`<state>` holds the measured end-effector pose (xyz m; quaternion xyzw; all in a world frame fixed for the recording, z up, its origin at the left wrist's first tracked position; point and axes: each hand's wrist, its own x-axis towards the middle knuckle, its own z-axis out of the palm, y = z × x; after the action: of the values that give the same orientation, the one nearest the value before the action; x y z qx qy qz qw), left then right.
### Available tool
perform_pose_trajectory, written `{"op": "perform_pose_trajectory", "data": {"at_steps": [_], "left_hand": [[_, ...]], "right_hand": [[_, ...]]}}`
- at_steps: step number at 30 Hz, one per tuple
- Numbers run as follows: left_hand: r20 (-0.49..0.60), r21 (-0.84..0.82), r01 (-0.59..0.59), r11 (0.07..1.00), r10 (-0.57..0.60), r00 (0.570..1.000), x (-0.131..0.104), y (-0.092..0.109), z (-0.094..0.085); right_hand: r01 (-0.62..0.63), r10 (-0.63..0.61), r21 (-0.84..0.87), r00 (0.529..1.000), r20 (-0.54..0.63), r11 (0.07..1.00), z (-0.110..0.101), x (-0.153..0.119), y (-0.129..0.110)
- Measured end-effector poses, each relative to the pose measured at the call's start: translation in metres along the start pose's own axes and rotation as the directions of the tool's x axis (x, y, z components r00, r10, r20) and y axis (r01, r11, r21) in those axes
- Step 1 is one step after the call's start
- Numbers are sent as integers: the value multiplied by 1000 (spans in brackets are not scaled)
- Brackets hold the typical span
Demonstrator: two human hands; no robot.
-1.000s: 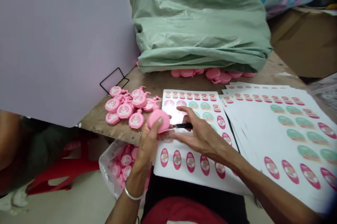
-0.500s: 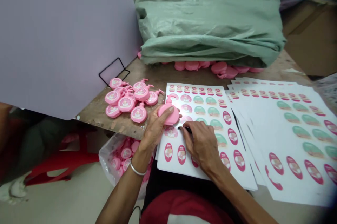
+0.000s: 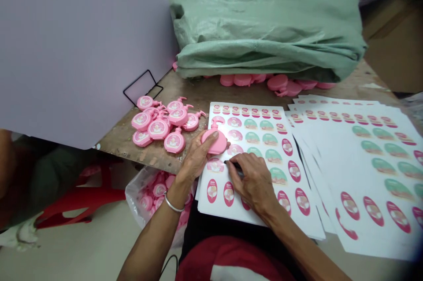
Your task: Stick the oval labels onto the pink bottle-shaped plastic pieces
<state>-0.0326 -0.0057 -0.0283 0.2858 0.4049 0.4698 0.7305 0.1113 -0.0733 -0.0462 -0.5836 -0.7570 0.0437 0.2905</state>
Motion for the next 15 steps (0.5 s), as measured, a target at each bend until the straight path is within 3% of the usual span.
{"op": "perform_pose_trajectory", "data": {"at_steps": [8,11,15], "left_hand": [[62,23,-8,1000,6,998,1,0,-3],[51,16,16,1000,-16,999,1,0,-4],[20,-1,-6,1000,6,1000,0,-1,-4]], "right_hand": [[94,-99,-72,993,-63,993,-1,0,-7],[150,-139,85,983,-123,985,-8,-1,-13],[3,56,393,989,-138,920,-29,4,-14]]}}
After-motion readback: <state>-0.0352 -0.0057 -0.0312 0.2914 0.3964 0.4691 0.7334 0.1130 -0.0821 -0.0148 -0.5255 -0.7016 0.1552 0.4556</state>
